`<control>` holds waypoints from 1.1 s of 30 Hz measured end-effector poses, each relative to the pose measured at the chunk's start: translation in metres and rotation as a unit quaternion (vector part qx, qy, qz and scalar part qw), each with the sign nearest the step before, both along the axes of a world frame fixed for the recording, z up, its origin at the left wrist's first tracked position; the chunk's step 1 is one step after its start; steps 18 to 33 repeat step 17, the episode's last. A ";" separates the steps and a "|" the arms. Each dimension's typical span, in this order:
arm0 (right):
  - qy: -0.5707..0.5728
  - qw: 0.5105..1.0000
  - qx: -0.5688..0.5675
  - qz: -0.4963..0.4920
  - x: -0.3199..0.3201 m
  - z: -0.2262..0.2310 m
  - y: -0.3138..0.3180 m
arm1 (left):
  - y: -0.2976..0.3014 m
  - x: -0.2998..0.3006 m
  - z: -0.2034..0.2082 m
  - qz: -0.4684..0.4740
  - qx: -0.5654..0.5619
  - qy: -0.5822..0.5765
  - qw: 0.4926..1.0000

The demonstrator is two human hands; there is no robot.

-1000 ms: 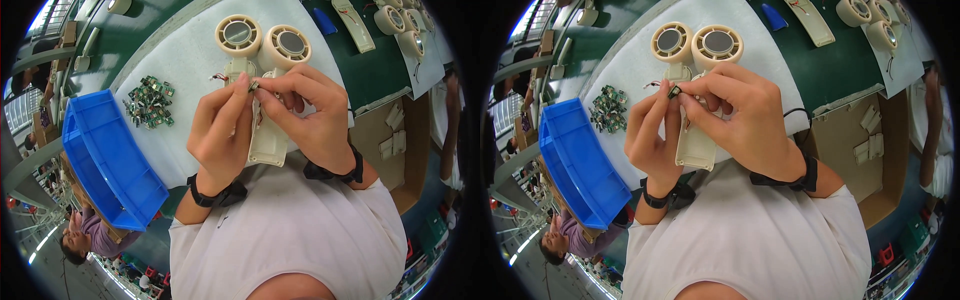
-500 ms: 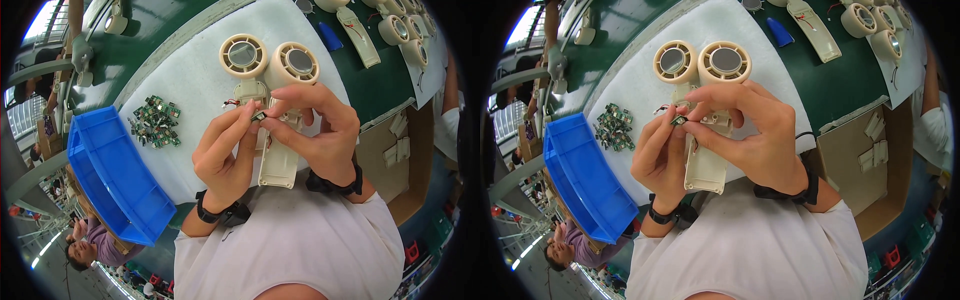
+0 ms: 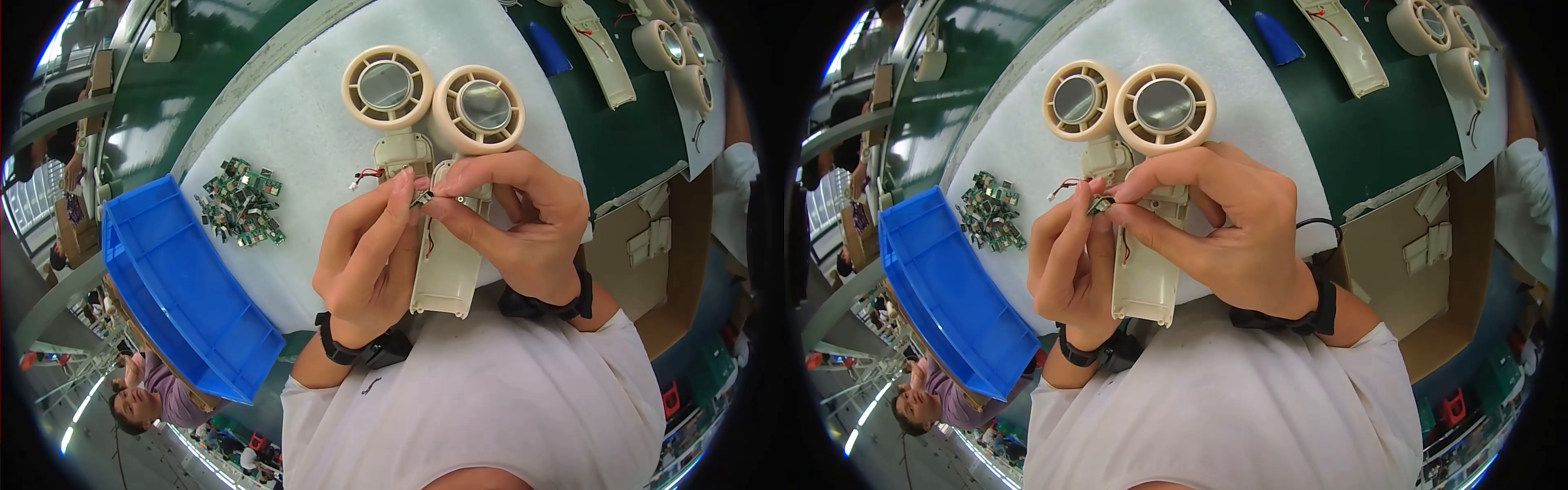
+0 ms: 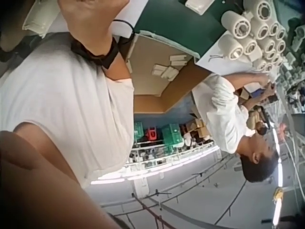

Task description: The person picks up a circuit board and a fan housing, connects a wire to the board, and presses the board into the housing before placing the assembly on the conveyor belt and repeating the process.

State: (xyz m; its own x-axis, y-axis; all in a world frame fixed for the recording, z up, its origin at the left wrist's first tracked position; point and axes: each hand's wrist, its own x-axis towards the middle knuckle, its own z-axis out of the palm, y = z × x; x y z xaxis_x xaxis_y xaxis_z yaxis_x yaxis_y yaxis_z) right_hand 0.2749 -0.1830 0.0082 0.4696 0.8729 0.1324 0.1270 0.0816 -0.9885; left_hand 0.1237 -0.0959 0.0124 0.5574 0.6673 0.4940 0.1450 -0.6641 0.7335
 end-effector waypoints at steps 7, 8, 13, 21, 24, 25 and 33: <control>0.010 0.999 0.035 0.019 0.004 -0.004 0.003 | 0.000 0.002 0.000 0.015 0.019 0.016 1.000; 0.001 0.999 0.049 0.018 0.004 -0.003 0.004 | 0.001 0.003 0.001 0.014 0.022 0.021 0.999; -0.015 1.000 -0.005 0.019 0.009 0.003 0.003 | 0.011 0.002 -0.003 -0.004 -0.002 0.019 1.000; -0.281 0.949 0.101 0.101 0.030 0.021 -0.001 | 0.008 -0.002 0.001 -0.021 -0.112 0.000 0.993; -0.281 0.949 0.101 0.101 0.030 0.021 -0.001 | 0.008 -0.002 0.001 -0.021 -0.112 0.000 0.993; -0.281 0.949 0.101 0.101 0.030 0.021 -0.001 | 0.008 -0.002 0.001 -0.021 -0.112 0.000 0.993; -0.281 0.949 0.101 0.101 0.030 0.021 -0.001 | 0.008 -0.002 0.001 -0.021 -0.112 0.000 0.993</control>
